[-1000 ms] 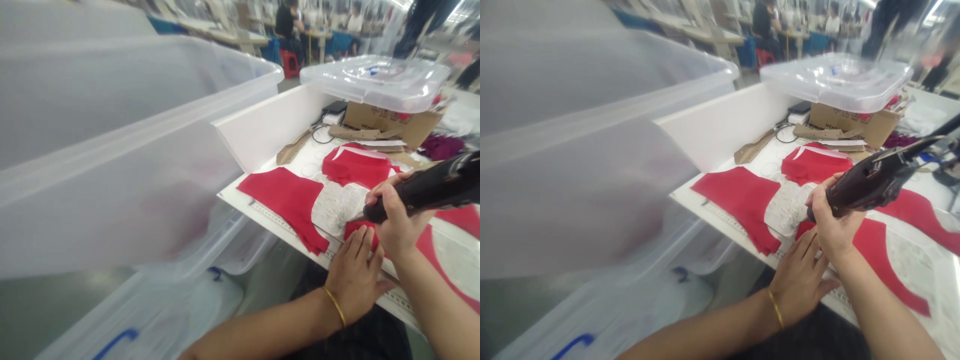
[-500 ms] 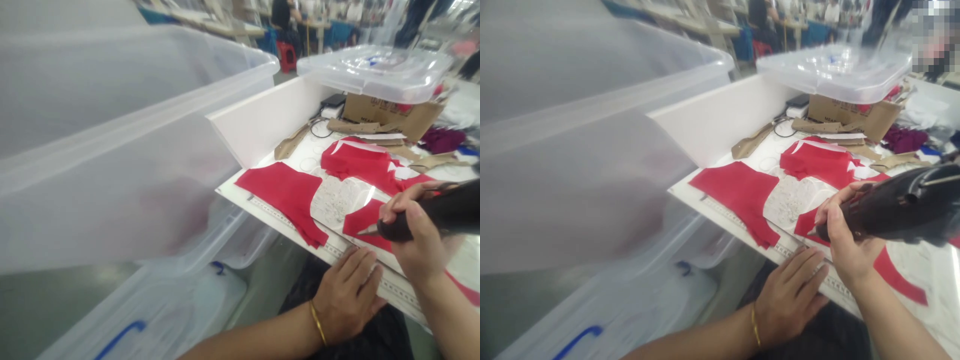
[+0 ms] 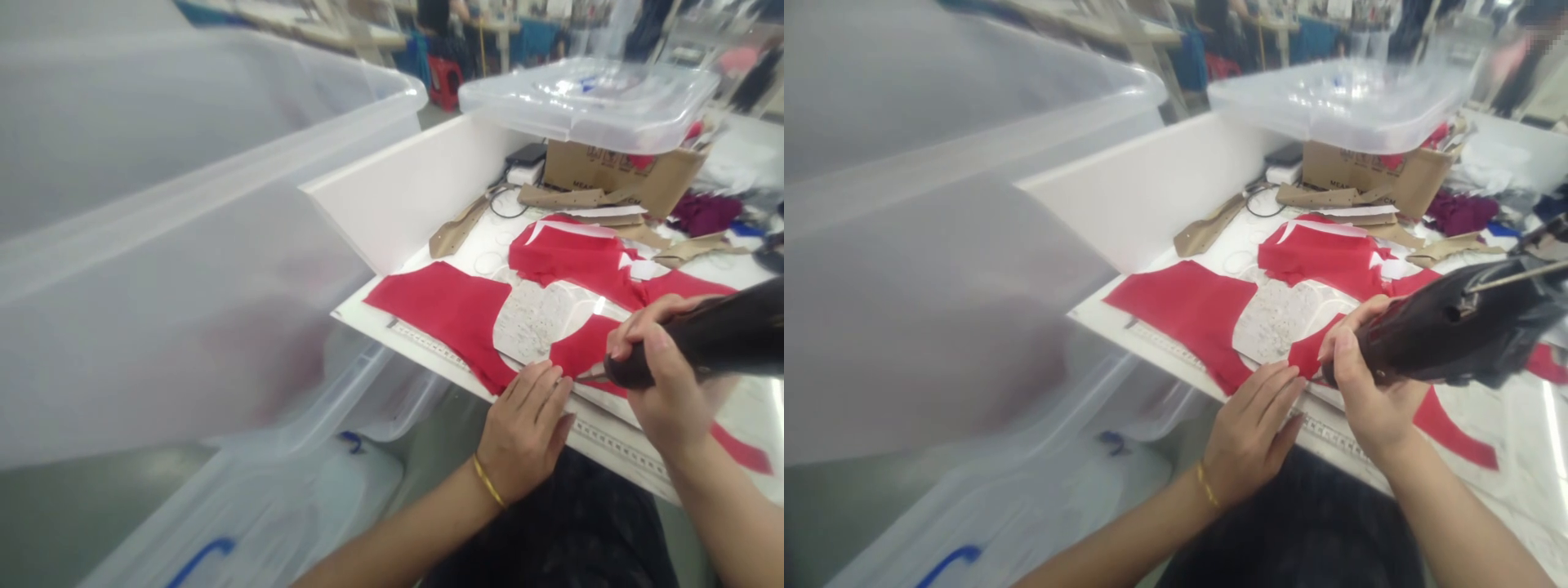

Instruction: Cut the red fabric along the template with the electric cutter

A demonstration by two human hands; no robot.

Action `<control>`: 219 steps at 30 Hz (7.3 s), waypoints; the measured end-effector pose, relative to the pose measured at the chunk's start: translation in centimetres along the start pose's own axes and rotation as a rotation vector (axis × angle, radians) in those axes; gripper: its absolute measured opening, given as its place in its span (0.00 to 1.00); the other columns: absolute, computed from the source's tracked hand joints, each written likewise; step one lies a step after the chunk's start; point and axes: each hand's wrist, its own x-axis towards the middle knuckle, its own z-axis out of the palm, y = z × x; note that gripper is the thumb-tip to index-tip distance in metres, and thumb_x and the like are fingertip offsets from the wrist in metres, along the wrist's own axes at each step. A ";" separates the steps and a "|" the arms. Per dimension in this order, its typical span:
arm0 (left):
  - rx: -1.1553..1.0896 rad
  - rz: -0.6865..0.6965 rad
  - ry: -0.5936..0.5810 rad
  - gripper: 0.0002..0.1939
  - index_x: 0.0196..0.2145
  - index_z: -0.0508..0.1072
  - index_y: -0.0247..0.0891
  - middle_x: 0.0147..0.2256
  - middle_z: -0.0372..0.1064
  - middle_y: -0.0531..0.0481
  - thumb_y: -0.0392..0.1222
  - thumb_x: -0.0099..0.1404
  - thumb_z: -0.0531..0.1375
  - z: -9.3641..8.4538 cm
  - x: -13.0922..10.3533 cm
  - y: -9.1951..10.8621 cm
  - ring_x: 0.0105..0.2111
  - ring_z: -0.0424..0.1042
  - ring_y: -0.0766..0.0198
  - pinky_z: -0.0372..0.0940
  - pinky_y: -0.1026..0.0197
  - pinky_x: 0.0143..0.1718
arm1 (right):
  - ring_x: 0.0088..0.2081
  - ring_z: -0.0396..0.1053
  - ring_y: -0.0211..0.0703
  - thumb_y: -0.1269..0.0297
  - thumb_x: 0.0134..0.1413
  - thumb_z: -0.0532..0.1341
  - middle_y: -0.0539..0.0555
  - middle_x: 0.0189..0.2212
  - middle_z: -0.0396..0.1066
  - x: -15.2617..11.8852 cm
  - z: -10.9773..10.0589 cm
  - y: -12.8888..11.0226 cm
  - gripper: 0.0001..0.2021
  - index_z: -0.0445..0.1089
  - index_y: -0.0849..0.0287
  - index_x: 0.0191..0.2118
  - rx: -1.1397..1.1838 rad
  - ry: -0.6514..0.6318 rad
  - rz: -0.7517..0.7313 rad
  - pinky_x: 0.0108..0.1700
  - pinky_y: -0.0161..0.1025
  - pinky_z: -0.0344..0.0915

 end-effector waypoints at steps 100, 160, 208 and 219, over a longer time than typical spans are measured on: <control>-0.178 0.379 -0.177 0.25 0.59 0.71 0.34 0.58 0.70 0.38 0.26 0.69 0.49 7.0 6.1 0.5 0.60 0.68 0.48 0.73 0.47 0.59 | 0.19 0.66 0.34 0.64 0.54 0.67 0.44 0.22 0.67 -0.3 -12.1 -2.9 0.09 0.64 0.55 0.35 -0.126 0.415 -0.012 0.22 0.34 0.65; -0.046 0.221 -0.318 0.27 0.61 0.70 0.28 0.61 0.70 0.31 0.53 0.78 0.52 6.0 4.5 0.8 0.65 0.66 0.46 0.63 0.46 0.66 | 0.19 0.68 0.36 0.64 0.52 0.68 0.40 0.21 0.69 7.1 -6.3 4.2 0.15 0.62 0.54 0.42 -0.064 0.309 -0.176 0.26 0.37 0.67; -0.192 0.375 -0.346 0.32 0.59 0.72 0.27 0.58 0.74 0.34 0.58 0.79 0.47 5.3 5.1 0.6 0.61 0.72 0.47 0.67 0.44 0.64 | 0.18 0.68 0.37 0.65 0.51 0.69 0.42 0.20 0.69 6.9 -10.5 2.9 0.11 0.64 0.55 0.34 -0.183 0.438 -0.230 0.23 0.38 0.68; 0.032 0.049 -0.206 0.18 0.53 0.76 0.33 0.43 0.75 0.39 0.38 0.78 0.48 2.4 6.3 -3.3 0.44 0.72 0.52 0.72 0.48 0.48 | 0.18 0.70 0.38 0.60 0.49 0.70 0.40 0.22 0.69 7.1 -10.6 2.5 0.17 0.62 0.55 0.40 -0.222 0.520 -0.263 0.24 0.39 0.69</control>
